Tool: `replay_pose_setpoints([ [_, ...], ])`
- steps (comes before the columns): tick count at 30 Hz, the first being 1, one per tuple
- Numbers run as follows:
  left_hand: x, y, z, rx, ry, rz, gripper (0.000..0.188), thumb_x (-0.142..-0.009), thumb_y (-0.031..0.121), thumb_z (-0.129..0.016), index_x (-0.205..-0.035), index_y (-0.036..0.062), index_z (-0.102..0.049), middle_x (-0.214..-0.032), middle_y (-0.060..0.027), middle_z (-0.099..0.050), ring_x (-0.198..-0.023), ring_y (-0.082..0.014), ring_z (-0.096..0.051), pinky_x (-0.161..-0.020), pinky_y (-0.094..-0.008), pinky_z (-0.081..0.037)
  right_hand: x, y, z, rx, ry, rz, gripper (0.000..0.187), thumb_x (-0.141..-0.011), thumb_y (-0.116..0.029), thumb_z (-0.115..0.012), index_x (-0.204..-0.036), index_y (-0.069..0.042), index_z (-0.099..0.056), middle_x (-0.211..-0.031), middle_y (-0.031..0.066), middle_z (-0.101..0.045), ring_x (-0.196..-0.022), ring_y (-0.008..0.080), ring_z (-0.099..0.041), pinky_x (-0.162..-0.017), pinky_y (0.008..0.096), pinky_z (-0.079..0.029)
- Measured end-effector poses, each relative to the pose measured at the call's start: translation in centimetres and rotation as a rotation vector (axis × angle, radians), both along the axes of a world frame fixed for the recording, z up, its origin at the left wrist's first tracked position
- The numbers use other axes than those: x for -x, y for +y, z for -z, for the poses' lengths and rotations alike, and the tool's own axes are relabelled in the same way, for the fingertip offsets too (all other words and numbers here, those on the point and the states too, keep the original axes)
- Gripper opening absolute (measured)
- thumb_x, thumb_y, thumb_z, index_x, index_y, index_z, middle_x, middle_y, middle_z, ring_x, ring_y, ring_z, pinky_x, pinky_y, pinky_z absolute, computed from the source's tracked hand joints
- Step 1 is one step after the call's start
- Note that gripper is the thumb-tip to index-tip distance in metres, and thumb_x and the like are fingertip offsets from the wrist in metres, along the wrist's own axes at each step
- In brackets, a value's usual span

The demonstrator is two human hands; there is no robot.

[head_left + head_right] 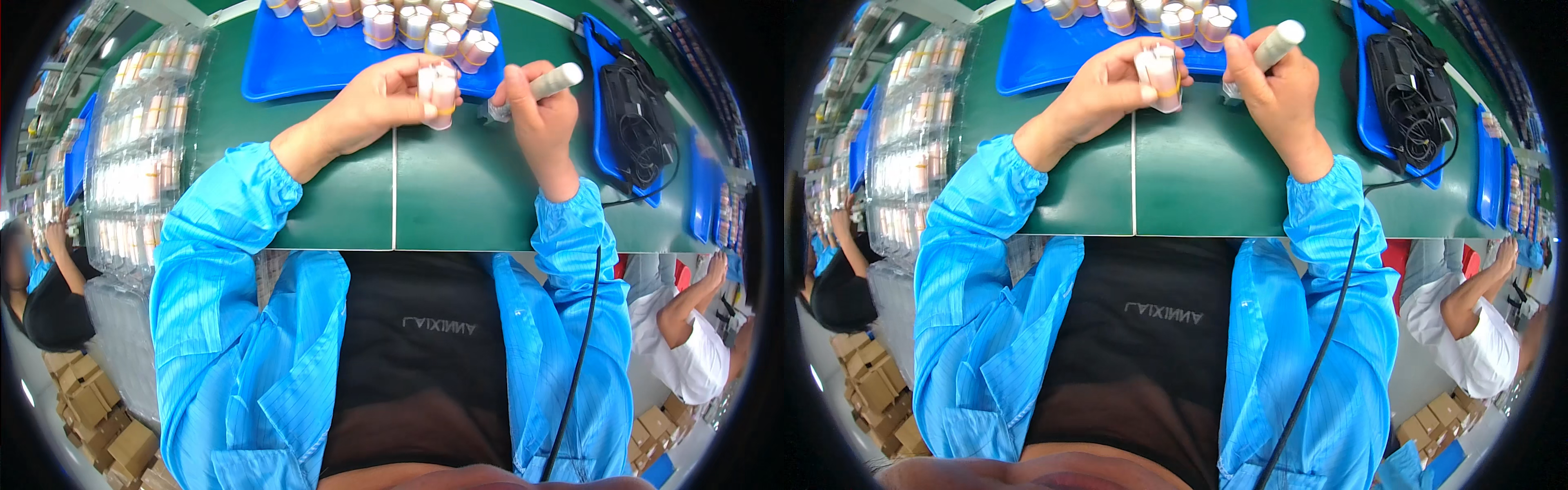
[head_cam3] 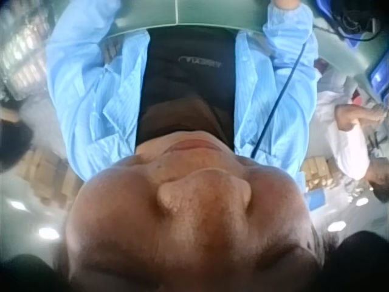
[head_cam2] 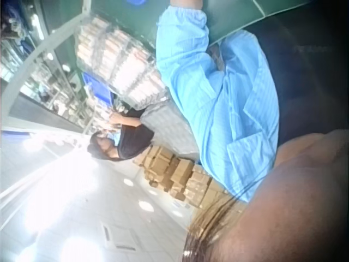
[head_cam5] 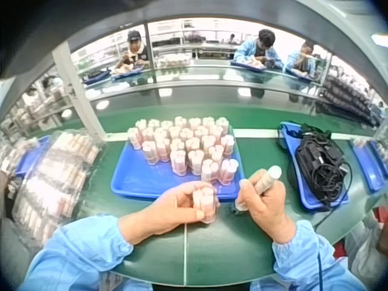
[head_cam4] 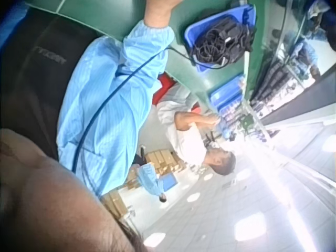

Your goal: Assembling and bonding sets of four plastic tubes using a handheld industrial tool on a factory assembly line.

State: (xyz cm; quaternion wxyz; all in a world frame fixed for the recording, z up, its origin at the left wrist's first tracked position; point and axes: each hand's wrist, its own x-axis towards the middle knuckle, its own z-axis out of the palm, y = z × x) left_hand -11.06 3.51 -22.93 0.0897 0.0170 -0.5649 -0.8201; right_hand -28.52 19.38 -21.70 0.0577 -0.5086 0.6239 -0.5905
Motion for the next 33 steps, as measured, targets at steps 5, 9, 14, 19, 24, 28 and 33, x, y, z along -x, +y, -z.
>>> replay_pose_setpoints([
  [5,-0.4,1.6,-0.1,0.94,0.101,-0.123,0.046,-0.081,0.01,-0.08,-0.122,0.0053,-0.06,-0.116,-0.0077,-0.062,-0.11,-0.0227,-0.061,-0.096,-0.0352,-0.05,0.3,1.1,-2.2,0.144,-0.235,-0.002,0.023,-0.104,-0.02,-0.052,-0.086,-0.005,-0.054,-0.073,0.0084,-0.067,-0.053,0.0051,-0.047,-0.048,0.0201,-0.036],
  [9,-0.2,2.4,0.1,1.073,0.058,-0.2,0.045,-0.077,0.012,-0.083,-0.115,0.0047,-0.06,-0.113,-0.0104,-0.061,-0.104,-0.0272,-0.062,-0.09,-0.0357,-0.052,-0.6,1.8,-2.5,0.156,-0.226,-0.058,0.02,-0.104,-0.019,-0.05,-0.089,-0.005,-0.052,-0.073,0.0103,-0.067,-0.052,0.0049,-0.046,-0.048,0.0196,-0.037],
  [14,-0.1,2.7,0.4,1.074,0.03,-0.229,0.05,-0.074,0.015,-0.086,-0.115,0.0037,-0.059,-0.109,-0.0098,-0.061,-0.1,-0.0262,-0.063,-0.087,-0.0346,-0.053,-1.5,2.3,-2.2,0.137,-0.15,-0.137,0.016,-0.103,-0.016,-0.051,-0.092,-0.004,-0.053,-0.075,0.0102,-0.068,-0.055,0.0048,-0.049,-0.049,0.0196,-0.039],
  [19,0.0,2.8,0.4,1.081,0.028,-0.226,0.051,-0.074,0.017,-0.086,-0.115,0.004,-0.058,-0.108,-0.0094,-0.061,-0.099,-0.0257,-0.063,-0.086,-0.0347,-0.053,-1.3,2.2,-1.8,0.104,-0.137,-0.149,0.012,-0.102,-0.012,-0.052,-0.094,-0.004,-0.053,-0.076,0.0096,-0.069,-0.058,0.0055,-0.052,-0.052,0.0207,-0.041],
  [24,0.6,2.7,0.6,1.064,0.081,-0.262,0.046,-0.077,0.019,-0.083,-0.113,0.0051,-0.057,-0.104,-0.0111,-0.061,-0.092,-0.0276,-0.064,-0.081,-0.0371,-0.054,-1.2,1.4,-1.9,0.126,0.04,-0.181,0.01,-0.101,-0.01,-0.055,-0.094,-0.003,-0.053,-0.076,0.0089,-0.068,-0.06,0.0071,-0.053,-0.053,0.0233,-0.043],
  [28,0.3,2.4,0.8,1.079,0.077,-0.291,0.052,-0.075,0.023,-0.085,-0.115,0.0051,-0.057,-0.104,-0.0122,-0.061,-0.093,-0.0298,-0.064,-0.082,-0.0386,-0.054,-1.8,0.4,-1.7,0.176,-0.128,-0.179,0.013,-0.097,-0.008,-0.064,-0.086,-0.003,-0.059,-0.07,0.0039,-0.067,-0.061,0.0072,-0.061,-0.053,0.0222,-0.048],
  [33,-0.2,1.7,2.1,1.022,0.148,-0.302,0.054,-0.074,0.027,-0.086,-0.116,0.0063,-0.059,-0.105,-0.0119,-0.062,-0.095,-0.0283,-0.063,-0.083,-0.0377,-0.053,-1.2,0.9,-2.2,0.198,-0.349,-0.048,0.023,-0.105,-0.021,-0.048,-0.088,-0.006,-0.053,-0.072,0.009,-0.065,-0.053,0.0064,-0.05,-0.047,0.0194,-0.036],
])
